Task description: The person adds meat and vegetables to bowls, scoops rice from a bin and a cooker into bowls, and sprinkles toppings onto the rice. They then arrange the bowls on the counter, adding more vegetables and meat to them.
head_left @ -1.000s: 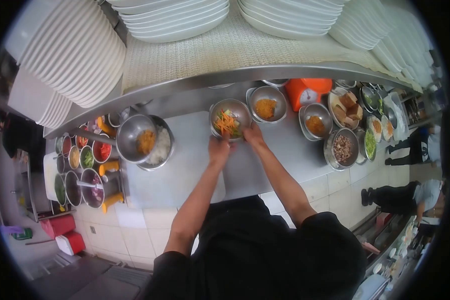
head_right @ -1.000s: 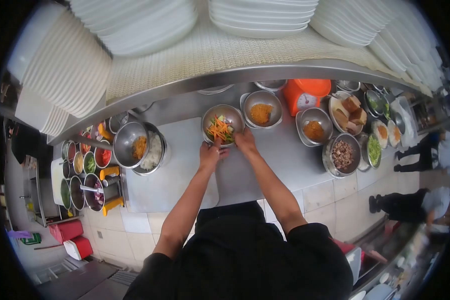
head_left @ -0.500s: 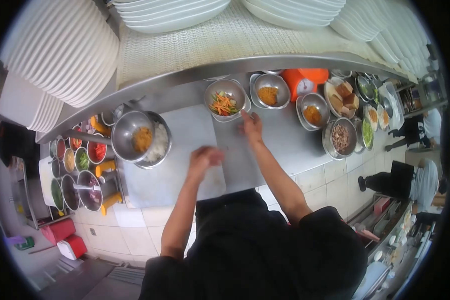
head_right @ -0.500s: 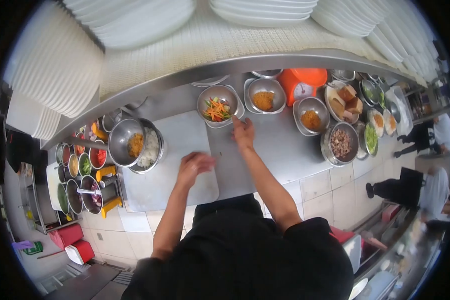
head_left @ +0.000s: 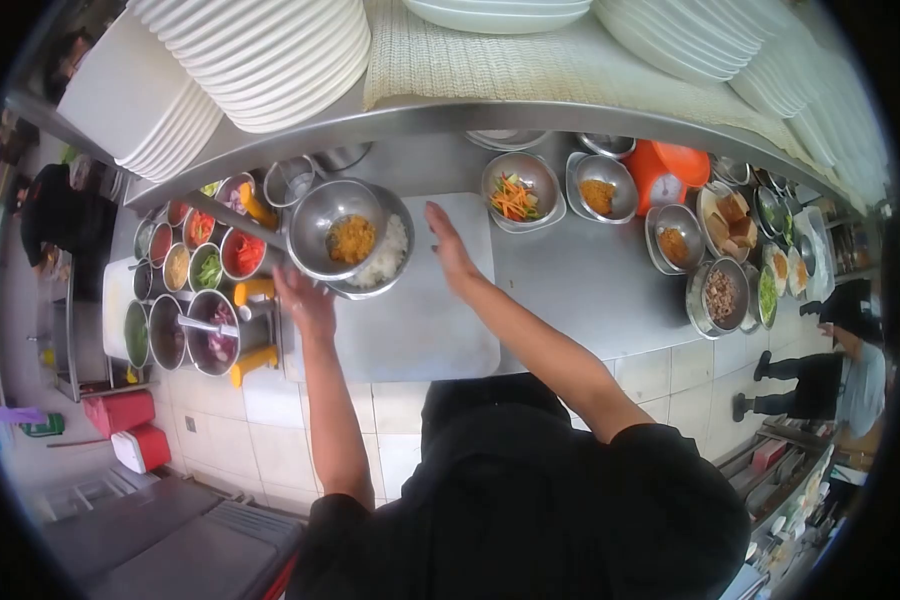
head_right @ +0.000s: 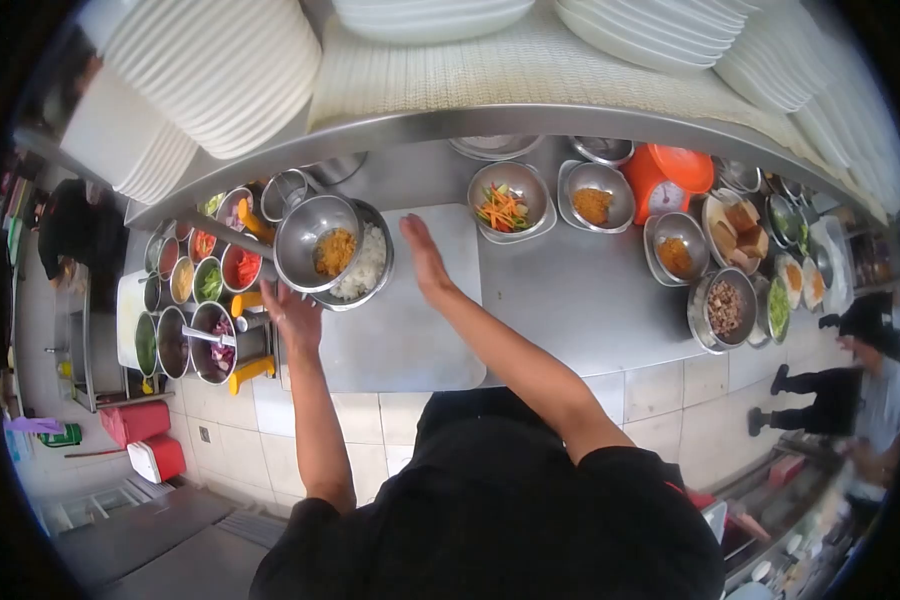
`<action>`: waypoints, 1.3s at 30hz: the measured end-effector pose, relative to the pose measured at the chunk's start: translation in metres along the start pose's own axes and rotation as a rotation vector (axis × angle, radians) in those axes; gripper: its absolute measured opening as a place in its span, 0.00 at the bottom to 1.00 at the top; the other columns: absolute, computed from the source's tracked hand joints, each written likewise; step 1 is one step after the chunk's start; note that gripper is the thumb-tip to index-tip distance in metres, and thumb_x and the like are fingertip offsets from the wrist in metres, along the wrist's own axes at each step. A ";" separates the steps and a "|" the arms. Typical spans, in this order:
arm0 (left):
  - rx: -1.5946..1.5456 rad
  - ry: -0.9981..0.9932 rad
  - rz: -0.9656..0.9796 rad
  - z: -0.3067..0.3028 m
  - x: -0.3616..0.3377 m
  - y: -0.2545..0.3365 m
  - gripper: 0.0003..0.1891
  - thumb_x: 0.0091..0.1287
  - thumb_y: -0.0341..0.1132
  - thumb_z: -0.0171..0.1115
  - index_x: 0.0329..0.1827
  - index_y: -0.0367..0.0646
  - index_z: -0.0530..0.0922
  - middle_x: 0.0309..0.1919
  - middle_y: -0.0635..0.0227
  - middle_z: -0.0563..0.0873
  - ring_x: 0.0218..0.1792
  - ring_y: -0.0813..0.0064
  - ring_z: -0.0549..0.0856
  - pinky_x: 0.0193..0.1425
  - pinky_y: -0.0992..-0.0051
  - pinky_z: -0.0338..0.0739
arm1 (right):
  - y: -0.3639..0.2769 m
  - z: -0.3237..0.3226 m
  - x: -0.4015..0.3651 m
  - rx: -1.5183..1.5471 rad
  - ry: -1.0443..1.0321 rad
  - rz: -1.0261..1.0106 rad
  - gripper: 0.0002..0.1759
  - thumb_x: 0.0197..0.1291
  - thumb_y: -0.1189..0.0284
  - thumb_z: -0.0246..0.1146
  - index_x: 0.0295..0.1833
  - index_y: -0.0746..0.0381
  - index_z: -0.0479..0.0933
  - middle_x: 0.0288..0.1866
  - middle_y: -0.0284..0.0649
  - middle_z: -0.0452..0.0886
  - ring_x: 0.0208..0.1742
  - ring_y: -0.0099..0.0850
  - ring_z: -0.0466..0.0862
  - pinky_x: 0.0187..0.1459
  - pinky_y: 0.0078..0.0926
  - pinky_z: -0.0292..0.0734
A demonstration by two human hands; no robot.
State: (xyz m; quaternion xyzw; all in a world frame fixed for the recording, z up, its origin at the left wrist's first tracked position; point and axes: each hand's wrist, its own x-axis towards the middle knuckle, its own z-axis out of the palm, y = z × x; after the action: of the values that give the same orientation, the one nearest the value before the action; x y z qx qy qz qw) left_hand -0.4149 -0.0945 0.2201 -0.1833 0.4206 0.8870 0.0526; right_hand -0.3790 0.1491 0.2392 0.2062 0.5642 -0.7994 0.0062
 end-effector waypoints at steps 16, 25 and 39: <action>0.199 -0.221 -0.026 0.108 -0.077 -0.083 0.20 0.74 0.40 0.48 0.63 0.37 0.68 0.57 0.58 0.78 0.54 0.62 0.81 0.54 0.65 0.82 | -0.031 -0.061 -0.077 0.456 0.314 -0.031 0.38 0.69 0.46 0.49 0.70 0.66 0.63 0.69 0.41 0.69 0.69 0.33 0.67 0.71 0.28 0.55; 0.196 -0.530 -0.464 0.209 -0.138 -0.254 0.21 0.75 0.43 0.45 0.64 0.40 0.67 0.59 0.61 0.76 0.61 0.67 0.76 0.66 0.65 0.72 | -0.056 -0.240 -0.165 0.611 0.581 -0.241 0.30 0.72 0.53 0.47 0.68 0.63 0.64 0.67 0.40 0.70 0.67 0.33 0.70 0.69 0.32 0.62; 0.844 -0.806 -0.247 0.238 -0.163 -0.259 0.37 0.73 0.60 0.40 0.68 0.33 0.66 0.67 0.52 0.71 0.70 0.59 0.66 0.74 0.68 0.57 | -0.013 -0.309 -0.191 0.080 1.110 -0.519 0.30 0.70 0.56 0.49 0.68 0.68 0.64 0.71 0.46 0.64 0.72 0.38 0.62 0.72 0.38 0.52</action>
State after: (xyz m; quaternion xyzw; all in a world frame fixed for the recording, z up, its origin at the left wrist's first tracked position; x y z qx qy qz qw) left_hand -0.2666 0.2632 0.2296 0.1571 0.6591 0.6303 0.3790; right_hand -0.1076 0.3909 0.2290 0.4476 0.4847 -0.5687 -0.4911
